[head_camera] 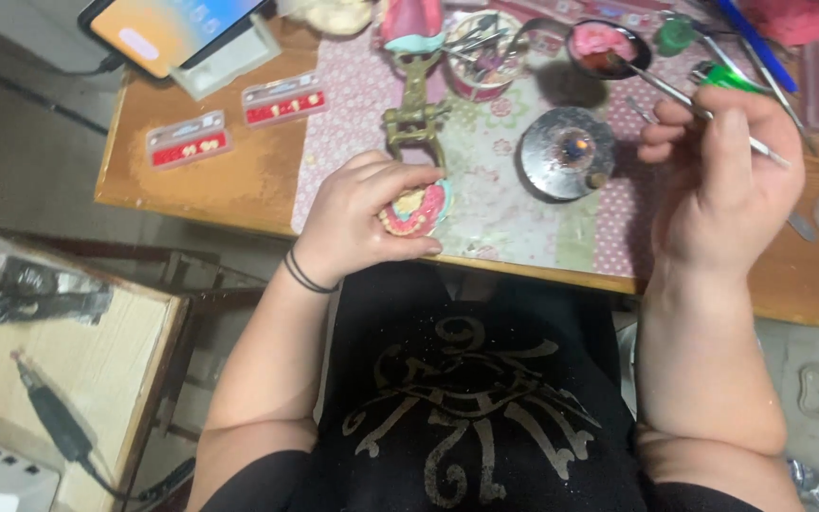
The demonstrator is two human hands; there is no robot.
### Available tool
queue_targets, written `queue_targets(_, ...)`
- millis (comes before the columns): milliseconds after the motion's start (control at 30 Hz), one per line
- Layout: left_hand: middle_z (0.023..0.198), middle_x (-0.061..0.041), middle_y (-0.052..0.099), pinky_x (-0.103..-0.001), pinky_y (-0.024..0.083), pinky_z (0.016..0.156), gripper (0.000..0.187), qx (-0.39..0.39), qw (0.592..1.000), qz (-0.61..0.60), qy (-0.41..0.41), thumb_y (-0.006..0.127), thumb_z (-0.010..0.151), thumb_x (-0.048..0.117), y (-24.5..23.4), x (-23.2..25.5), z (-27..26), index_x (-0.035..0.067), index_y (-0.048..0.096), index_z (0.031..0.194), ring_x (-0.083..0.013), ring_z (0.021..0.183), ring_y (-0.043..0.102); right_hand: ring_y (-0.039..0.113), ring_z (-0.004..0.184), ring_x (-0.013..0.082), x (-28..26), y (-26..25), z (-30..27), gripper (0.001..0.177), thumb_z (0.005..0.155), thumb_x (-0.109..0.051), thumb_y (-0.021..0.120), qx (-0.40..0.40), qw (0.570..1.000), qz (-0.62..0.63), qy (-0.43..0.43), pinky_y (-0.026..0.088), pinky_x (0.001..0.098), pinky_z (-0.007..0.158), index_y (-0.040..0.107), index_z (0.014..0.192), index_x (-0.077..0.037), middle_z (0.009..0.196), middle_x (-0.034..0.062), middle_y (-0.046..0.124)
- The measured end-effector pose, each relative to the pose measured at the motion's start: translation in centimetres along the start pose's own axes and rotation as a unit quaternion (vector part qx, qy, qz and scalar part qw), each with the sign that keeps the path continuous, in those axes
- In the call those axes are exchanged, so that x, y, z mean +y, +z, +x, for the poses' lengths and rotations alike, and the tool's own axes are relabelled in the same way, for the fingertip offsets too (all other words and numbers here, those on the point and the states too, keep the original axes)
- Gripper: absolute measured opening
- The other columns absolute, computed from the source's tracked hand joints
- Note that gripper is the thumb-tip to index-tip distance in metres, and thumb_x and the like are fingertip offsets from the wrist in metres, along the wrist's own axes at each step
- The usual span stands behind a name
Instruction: The person uses a rotary tool to grind a small pink object, then uses a metal spatula to apply and smooth pink material onto a denture mold. They also use a flame from a small burner to heat the spatula tip during the process.
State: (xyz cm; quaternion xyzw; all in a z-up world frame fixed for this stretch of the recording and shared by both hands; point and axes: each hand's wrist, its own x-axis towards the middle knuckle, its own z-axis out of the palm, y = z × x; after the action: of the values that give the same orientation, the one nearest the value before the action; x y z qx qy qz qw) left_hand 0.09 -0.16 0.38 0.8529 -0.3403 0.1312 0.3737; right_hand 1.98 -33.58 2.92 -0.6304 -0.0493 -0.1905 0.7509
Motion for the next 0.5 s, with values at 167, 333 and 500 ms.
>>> queue_targets(167, 0.109, -0.004, 0.075, -0.038, 0.049, 0.084, 0.064, -0.010, 1.000, 0.004, -0.025, 0.092, 0.078, 0.047, 0.0, -0.1, 0.0, 0.013, 0.070, 0.127, -0.0249, 0.093, 0.064, 0.073, 0.083, 0.0185, -0.4, 0.5, 0.9, 0.031, 0.105, -0.036, 0.068, 0.032, 0.997, -0.003, 0.066, 0.062, 0.0244, 0.070, 0.066, 0.116, -0.007, 0.101, 0.0171, 0.073)
queue_targets(333, 0.111, -0.005, 0.075, -0.038, 0.050, 0.084, 0.064, -0.009, 1.000, 0.004, -0.023, 0.093, 0.078, 0.047, -0.1, -0.1, 0.0, 0.012, 0.070, 0.127, -0.0253, 0.093, 0.064, 0.073, 0.084, 0.0186, 0.2, 0.4, 1.1, 0.029, 0.105, -0.035, 0.068, 0.027, 0.997, -0.002, 0.078, 0.062, 0.0236, 0.071, 0.065, 0.115, -0.008, 0.102, 0.0167, 0.074)
queue_targets(500, 0.111, -0.003, 0.076, -0.038, 0.050, 0.084, 0.065, -0.010, 0.999, 0.010, -0.031, 0.092, 0.078, 0.048, -0.1, 0.0, -0.1, 0.012, 0.070, 0.128, -0.0251, 0.096, 0.065, 0.073, 0.083, 0.0215, 0.3, 0.5, -0.2, 0.037, 0.097, -0.040, 0.078, 0.041, 0.995, 0.052, 0.074, 0.061, 0.0257, 0.068, 0.066, 0.113, -0.009, 0.101, 0.0180, 0.073)
